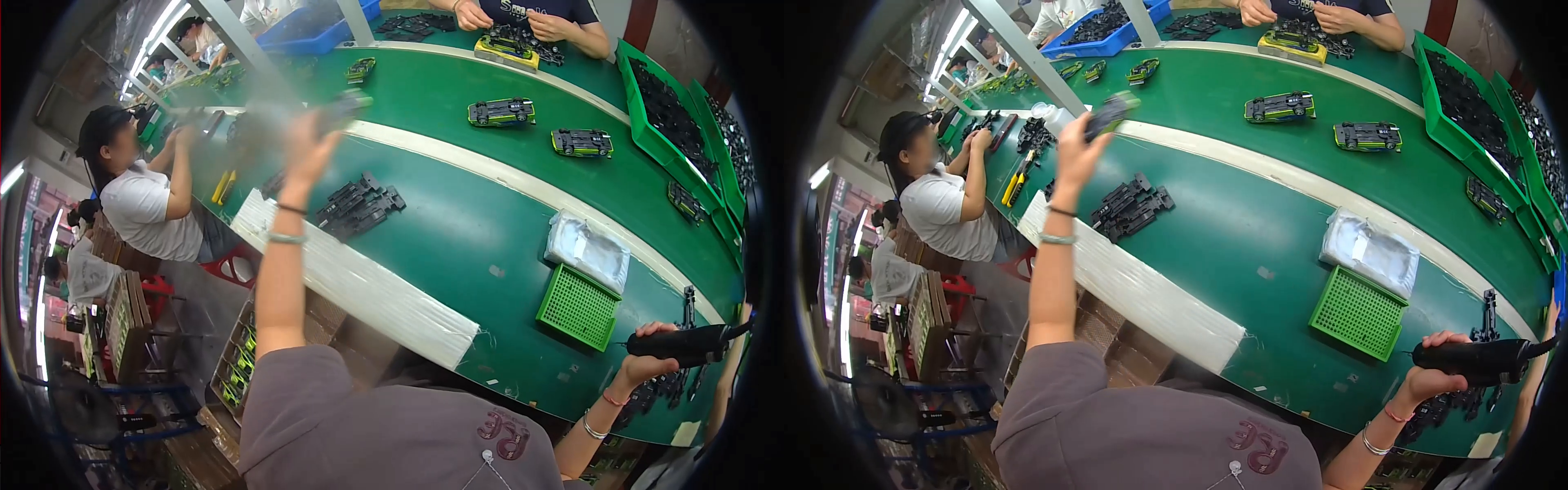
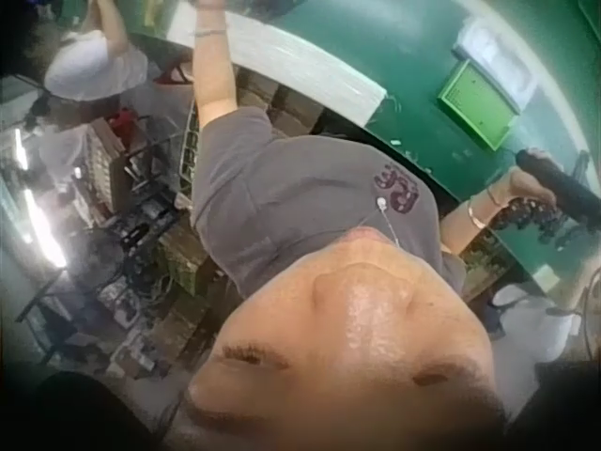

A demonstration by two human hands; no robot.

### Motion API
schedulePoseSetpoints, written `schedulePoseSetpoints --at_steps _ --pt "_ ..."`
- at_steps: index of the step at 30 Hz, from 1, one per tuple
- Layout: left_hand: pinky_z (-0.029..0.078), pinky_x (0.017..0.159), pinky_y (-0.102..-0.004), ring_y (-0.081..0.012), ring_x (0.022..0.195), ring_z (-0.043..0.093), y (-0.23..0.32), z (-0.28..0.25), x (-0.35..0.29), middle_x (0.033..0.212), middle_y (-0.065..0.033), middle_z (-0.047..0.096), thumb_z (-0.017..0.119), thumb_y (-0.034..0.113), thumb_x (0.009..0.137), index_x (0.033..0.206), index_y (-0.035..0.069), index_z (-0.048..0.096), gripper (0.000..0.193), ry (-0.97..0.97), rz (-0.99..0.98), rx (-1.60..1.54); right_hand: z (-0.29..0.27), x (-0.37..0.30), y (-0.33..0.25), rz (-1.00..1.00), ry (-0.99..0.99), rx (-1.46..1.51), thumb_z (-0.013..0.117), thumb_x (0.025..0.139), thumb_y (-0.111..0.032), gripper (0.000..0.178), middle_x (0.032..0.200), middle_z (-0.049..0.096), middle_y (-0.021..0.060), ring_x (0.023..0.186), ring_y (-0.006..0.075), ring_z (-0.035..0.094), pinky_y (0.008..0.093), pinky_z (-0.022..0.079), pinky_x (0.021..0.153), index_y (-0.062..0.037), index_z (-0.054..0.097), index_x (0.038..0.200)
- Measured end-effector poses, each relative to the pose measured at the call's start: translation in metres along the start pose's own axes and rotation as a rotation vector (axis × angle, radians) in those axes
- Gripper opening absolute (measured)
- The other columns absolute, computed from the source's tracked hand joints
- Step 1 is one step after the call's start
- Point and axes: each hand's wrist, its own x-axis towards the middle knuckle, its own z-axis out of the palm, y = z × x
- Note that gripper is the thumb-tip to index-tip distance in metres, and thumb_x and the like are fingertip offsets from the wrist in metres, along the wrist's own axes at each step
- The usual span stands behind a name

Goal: The person takes toy cars from the conveyor belt, drives screws into their chassis using an electric screwdriver, and places the cars into a compartmentalized tray.

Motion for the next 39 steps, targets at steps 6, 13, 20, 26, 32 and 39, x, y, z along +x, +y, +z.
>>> schedulePoseSetpoints --at_steps 6,13,20,26,32,39 --pt "0.044 0.083 -0.0355 -0.0309 0.096 0.056 -0.151 -0.076 -0.066 0.102 -0.0220 0.058 0.071 0.026 0.070 0.110 -0.006 0.052 0.055 -0.047 -0.336 0.319 0.005 -0.003 -0.004 0.002 0.117 0.001 0.045 0.058 -0.082 0.084 0.071 0.044 0.0047 0.063 0.0136 0.043 0.0266 0.039 0.056 -0.0050 0.044 0.091" --pt "0.043 0.084 -0.0338 -0.0273 0.096 0.056 -0.187 -0.090 -0.093 0.102 -0.0173 0.057 0.070 0.024 0.068 0.113 0.000 0.053 0.053 -0.234 -0.489 0.300 0.013 -0.006 -0.005 -0.014 0.106 -0.003 0.044 0.056 -0.083 0.084 0.070 0.044 0.0049 0.060 0.0144 0.043 0.0257 0.039 0.055 -0.0057 0.043 0.091" --pt "0.039 0.091 -0.0366 -0.0296 0.105 0.051 -0.071 -0.020 0.006 0.109 -0.0178 0.056 0.067 0.025 0.074 0.107 0.000 0.056 0.044 -0.228 -0.079 0.132 0.019 -0.007 -0.006 -0.043 0.085 -0.049 0.043 0.057 -0.083 0.084 0.068 0.044 0.0043 0.059 0.0137 0.044 0.0263 0.039 0.055 -0.0053 0.042 0.089" --pt "0.034 0.097 -0.0401 -0.0346 0.114 0.043 0.101 0.144 0.074 0.120 -0.0204 0.047 0.065 0.024 0.076 0.112 0.001 0.049 0.046 -0.432 0.372 -0.298 0.007 -0.006 -0.009 -0.113 -0.021 -0.072 0.048 0.062 -0.078 0.088 0.077 0.051 0.0078 0.066 0.0140 0.051 0.0258 0.044 0.059 -0.0012 0.041 0.105" --pt "0.037 0.092 -0.0401 -0.0370 0.110 0.045 0.143 0.221 0.083 0.113 -0.0213 0.050 0.067 0.016 0.072 0.116 0.005 0.042 0.051 -0.590 0.333 -0.361 0.035 0.012 -0.052 -0.407 -0.134 -0.323 0.071 0.066 -0.007 0.088 0.108 0.046 0.0125 0.082 0.0180 0.054 0.0280 0.048 0.069 -0.0085 0.016 0.135" --pt "0.044 0.080 -0.0366 -0.0309 0.092 0.054 0.176 0.192 0.065 0.100 -0.0167 0.056 0.067 0.011 0.072 0.113 0.005 0.047 0.046 -0.528 0.320 -0.445 0.021 0.016 -0.042 -0.405 -0.167 -0.333 0.055 0.063 0.017 0.088 0.109 0.044 0.0134 0.071 0.0144 0.053 0.0277 0.047 0.065 -0.0102 0.011 0.135"
